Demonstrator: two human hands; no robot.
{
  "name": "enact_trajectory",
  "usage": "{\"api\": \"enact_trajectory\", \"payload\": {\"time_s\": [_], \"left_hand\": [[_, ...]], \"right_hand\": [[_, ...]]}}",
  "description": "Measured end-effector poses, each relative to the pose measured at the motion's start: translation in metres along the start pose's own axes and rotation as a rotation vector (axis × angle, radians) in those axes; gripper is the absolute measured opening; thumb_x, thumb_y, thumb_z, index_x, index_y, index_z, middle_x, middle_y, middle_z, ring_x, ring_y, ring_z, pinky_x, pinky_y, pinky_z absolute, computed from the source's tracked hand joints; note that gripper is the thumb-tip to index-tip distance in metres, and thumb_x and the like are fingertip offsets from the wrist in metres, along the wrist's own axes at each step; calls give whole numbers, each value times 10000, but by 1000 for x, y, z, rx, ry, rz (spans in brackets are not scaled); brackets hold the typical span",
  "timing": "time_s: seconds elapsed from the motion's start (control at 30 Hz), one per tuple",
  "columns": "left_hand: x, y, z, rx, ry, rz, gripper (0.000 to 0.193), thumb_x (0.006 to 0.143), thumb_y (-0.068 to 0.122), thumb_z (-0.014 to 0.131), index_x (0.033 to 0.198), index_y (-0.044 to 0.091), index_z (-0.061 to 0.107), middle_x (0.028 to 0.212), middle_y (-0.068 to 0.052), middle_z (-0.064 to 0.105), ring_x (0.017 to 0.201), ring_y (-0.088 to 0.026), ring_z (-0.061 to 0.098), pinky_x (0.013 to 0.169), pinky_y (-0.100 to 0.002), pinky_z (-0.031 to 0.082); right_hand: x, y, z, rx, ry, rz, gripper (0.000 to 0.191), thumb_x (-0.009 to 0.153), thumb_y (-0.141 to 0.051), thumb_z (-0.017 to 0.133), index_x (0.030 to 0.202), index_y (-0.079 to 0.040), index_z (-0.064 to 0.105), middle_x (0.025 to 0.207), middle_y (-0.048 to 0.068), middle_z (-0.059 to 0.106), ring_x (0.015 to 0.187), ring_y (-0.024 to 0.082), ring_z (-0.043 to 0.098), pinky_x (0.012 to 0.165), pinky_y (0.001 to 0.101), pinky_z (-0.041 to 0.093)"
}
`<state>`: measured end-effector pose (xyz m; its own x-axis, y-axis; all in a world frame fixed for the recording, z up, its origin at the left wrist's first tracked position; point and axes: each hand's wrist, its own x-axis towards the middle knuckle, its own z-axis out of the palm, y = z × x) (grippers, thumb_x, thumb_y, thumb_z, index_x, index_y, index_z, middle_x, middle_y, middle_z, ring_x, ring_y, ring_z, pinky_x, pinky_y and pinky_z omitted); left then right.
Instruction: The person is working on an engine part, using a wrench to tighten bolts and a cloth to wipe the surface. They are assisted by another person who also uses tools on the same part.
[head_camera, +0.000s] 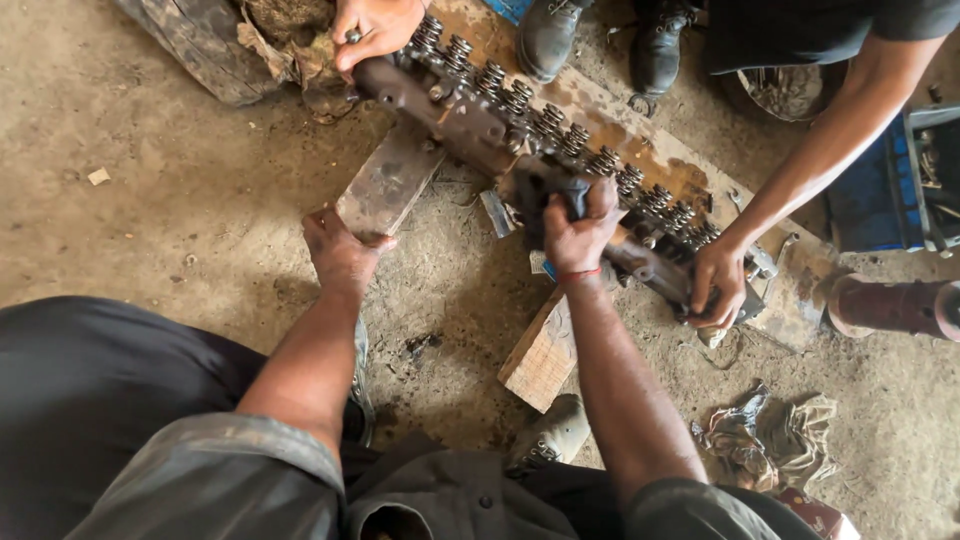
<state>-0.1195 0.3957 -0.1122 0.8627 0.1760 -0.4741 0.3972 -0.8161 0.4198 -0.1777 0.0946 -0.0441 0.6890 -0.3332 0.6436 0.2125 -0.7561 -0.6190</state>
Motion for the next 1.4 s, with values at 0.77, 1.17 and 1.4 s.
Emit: {"api": "enact_trajectory", "payload": {"time_s": [0.77, 1.17, 1.4], "left_hand": [[-2, 12, 6, -1126, 3, -150, 457, 990, 253, 520, 1350, 96, 287, 1380, -132, 389, 1259, -278, 522, 910, -440, 588], [4, 25, 2, 478, 87, 157, 912, 748, 559, 829, 1438, 53, 513, 1512, -214, 434, 1402, -405, 377, 1116, -719, 247], [-7, 72, -61, 669, -78, 352, 631, 824, 447, 789, 1345, 121, 646, 1505, -180, 503, 1390, -382, 445, 1137, -539, 337]], "right_hand": [[-74, 21, 25, -263, -428, 64, 374, 655, -195, 762, 998, -106, 642, 946, 138, 682, 1028, 364, 621, 1027, 511, 346], [-56, 1, 12, -396, -585, 44, 413, 676, -248, 774, 1072, -167, 688, 1132, 87, 708, 1190, 310, 574, 1101, 548, 304], [-26, -39, 0, -467, -754, 188, 487, 727, -284, 780, 1199, -231, 673, 1321, 11, 645, 1309, 281, 488, 1085, 598, 284]]}}
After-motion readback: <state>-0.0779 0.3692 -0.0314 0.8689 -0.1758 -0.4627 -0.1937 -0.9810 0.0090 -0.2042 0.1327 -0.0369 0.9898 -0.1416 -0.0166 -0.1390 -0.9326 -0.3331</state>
